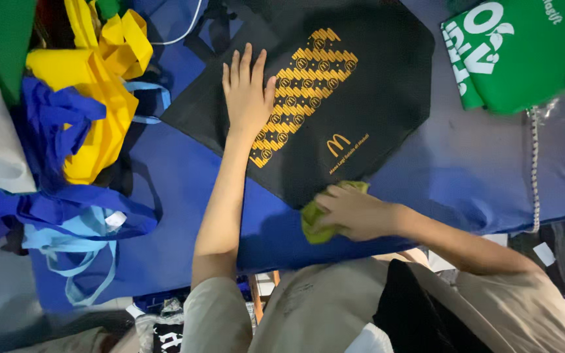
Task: The person wipes the surface of a green tote bag with a green cloth, then flips and repositions a black tote bag and repeatedly wipes its printed surface with the cloth, smoothing the fabric with their free hand between passes.
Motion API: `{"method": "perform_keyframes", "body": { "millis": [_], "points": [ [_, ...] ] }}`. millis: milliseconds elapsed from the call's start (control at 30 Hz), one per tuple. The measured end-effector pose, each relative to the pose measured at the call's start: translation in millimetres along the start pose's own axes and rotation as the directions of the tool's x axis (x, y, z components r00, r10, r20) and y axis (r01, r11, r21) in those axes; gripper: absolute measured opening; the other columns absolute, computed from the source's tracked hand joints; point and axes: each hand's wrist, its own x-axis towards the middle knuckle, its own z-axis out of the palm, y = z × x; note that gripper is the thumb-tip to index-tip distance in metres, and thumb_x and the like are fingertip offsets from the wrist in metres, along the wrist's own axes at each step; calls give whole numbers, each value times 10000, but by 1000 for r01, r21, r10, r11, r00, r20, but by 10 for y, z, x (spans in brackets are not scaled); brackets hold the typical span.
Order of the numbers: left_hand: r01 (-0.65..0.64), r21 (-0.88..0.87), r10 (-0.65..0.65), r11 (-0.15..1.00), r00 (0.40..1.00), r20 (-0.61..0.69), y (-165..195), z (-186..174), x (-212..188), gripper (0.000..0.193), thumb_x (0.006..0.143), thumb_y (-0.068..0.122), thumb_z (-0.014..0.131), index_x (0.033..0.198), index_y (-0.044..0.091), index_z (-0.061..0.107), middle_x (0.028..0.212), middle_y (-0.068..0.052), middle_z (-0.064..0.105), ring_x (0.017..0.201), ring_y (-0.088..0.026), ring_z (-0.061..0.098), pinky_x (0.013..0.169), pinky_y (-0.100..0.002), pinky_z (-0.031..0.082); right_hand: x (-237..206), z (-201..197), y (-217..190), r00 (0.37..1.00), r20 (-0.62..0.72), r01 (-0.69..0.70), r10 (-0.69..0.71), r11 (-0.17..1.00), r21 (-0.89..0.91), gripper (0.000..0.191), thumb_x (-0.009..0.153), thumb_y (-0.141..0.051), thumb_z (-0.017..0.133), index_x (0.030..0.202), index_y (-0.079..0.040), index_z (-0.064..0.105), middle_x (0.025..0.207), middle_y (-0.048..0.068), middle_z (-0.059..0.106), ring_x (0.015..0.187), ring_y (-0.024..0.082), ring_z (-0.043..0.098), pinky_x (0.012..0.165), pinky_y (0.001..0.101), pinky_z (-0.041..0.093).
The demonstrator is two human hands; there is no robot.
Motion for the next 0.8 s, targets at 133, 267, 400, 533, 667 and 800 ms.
{"method": "perform_keyframes", "body": {
  "millis": [133,267,400,533,667,800],
  "points": [
    [-11,11,11,1000,1000,-26,-24,59,4,514,1065,326,614,1514,100,510,1600,-173,407,1485,-417,367,1234,-595,239,-436,-277,-109,998,-22,67,-64,908,414,359,861,-182,739,1219,-195,746,1059,87,610,1009,284,606,841,400,498],
    [-20,-1,20,1000,999,-26,-52,91,2,511,1072,333,609,1513,92,512,1599,-180,410,1481,-424,367,1233,-596,238,-316,-580,-52,843,-529,5,100,981,194,460,850,-141,727,1307,-159,684,1069,107,574,1008,291,597,859,402,509],
    [-33,-6,33,999,999,-41,-65,84,-7,501,1075,330,601,1507,88,523,1594,-189,418,1477,-427,370,1231,-599,239,282,-389,339,639,-754,-323,153,943,-82,497,927,-207,731,1419,-217,664,968,118,527,912,316,560,804,430,482],
    [-46,-29,45,999,998,-43,-69,62,-27,495,1063,333,605,1483,79,543,1580,-204,431,1460,-434,380,1215,-599,242,285,9,740,638,-749,-477,177,855,-205,437,930,-293,714,1364,-257,685,980,134,553,906,331,590,742,454,489],
    [-54,-36,52,998,996,-69,-71,46,-48,470,1077,312,601,1482,78,551,1578,-197,445,1467,-429,394,1230,-592,249,-201,127,863,451,-761,-730,467,683,-14,451,911,-236,702,1358,-294,701,1036,172,572,906,352,631,745,476,530],
    [-57,-25,55,998,996,-70,-64,43,-57,473,1073,306,603,1478,67,552,1569,-206,448,1463,-433,396,1226,-599,251,-602,26,786,191,-884,-796,426,595,114,428,953,-212,709,1380,-182,703,1041,195,581,884,385,654,745,485,551]
  ]
}}
